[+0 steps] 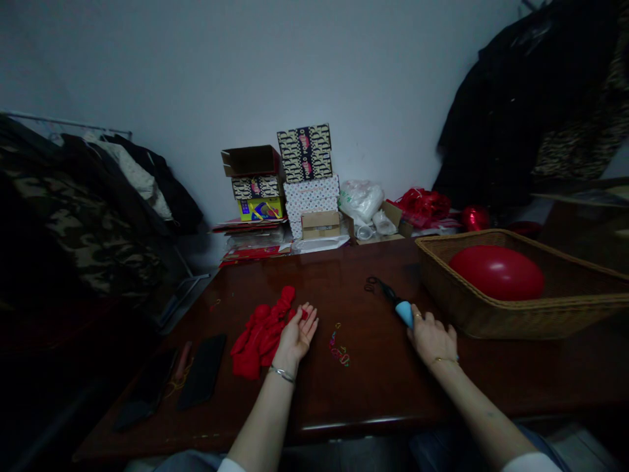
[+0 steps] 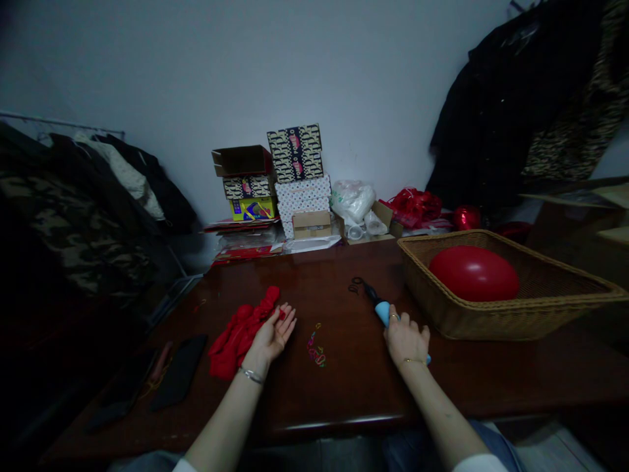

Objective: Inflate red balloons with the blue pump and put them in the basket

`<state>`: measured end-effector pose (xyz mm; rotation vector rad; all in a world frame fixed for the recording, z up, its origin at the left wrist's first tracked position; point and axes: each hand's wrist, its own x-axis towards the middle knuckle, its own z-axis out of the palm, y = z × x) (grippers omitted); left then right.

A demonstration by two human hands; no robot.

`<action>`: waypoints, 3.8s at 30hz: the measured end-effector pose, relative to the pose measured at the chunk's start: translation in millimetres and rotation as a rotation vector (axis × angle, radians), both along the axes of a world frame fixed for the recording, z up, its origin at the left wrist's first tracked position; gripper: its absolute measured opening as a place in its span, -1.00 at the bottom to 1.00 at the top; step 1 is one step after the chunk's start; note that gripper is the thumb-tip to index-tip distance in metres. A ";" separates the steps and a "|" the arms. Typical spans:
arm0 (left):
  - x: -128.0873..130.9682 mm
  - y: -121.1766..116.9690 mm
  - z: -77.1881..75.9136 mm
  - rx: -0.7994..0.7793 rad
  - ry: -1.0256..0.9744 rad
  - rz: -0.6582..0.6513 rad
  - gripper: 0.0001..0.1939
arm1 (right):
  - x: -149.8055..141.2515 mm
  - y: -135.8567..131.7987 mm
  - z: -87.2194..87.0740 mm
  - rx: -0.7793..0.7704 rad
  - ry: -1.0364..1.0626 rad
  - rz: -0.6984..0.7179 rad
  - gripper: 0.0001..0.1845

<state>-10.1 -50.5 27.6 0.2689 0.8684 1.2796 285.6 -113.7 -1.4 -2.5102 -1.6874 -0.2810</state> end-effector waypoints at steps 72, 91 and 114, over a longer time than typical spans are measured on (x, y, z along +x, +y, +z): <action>3.2 41.7 52.0 0.166 -0.059 0.093 -0.77 | -153.6 -71.9 79.4 0.151 0.232 0.557 -0.33; 12.4 20.0 28.5 0.174 0.007 0.140 -0.74 | -159.5 -60.0 82.1 0.119 0.161 0.540 -0.36; 16.2 14.6 45.7 0.222 -0.197 0.140 -0.68 | -133.2 -84.3 95.7 0.135 0.140 0.582 -0.39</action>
